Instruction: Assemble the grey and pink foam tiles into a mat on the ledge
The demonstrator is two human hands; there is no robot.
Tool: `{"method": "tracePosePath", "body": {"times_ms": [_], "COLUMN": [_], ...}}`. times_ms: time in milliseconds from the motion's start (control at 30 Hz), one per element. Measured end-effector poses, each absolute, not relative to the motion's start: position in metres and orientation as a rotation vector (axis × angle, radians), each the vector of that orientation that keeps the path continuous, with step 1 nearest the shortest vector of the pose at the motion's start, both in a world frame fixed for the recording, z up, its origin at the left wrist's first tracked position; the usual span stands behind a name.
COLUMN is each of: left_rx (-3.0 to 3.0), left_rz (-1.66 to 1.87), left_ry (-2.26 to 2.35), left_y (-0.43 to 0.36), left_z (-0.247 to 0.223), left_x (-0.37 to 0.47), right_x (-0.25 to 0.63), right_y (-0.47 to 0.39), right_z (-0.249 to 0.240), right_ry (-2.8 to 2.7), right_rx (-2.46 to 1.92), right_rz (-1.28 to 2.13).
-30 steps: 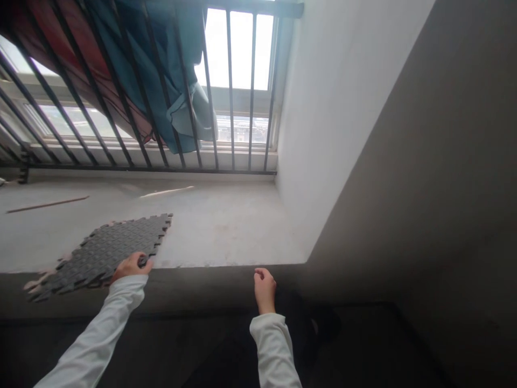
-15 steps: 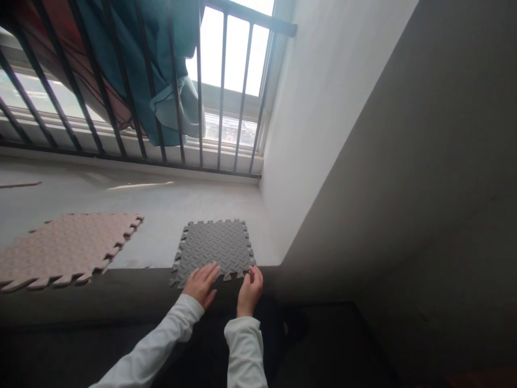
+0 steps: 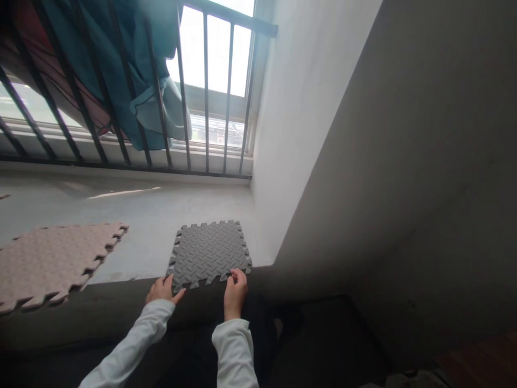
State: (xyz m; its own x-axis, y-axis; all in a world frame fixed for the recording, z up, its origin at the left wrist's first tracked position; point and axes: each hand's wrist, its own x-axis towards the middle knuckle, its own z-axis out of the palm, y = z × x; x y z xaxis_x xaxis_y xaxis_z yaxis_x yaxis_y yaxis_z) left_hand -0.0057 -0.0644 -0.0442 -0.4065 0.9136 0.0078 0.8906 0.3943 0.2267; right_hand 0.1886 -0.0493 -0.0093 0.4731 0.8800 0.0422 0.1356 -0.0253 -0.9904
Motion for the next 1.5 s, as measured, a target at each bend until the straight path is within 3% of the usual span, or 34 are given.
{"method": "tracePosePath", "body": {"times_ms": [333,1100,1300,1500], "left_rx": [1.718,1.781,1.869,1.574], "left_rz": [0.28,0.058,0.08,0.033], "left_ry": [2.459,2.36,2.349,2.761], "left_y": [-0.027,0.011,0.003,-0.046], "left_z": [-0.012,-0.011,0.0,-0.004], "left_x": [0.03,0.051,0.006,-0.117], "right_x": [0.19,0.185,0.192,0.199], "right_y": [-0.05,-0.047,-0.047,-0.044], "right_z": [-0.012,-0.012,-0.016,-0.018], "right_ry": [-0.917,-0.922,-0.867,-0.91], "right_rx": [-1.475,-1.479,-1.478,-1.515], "right_rz": [0.723,0.726,0.806,0.903]}}
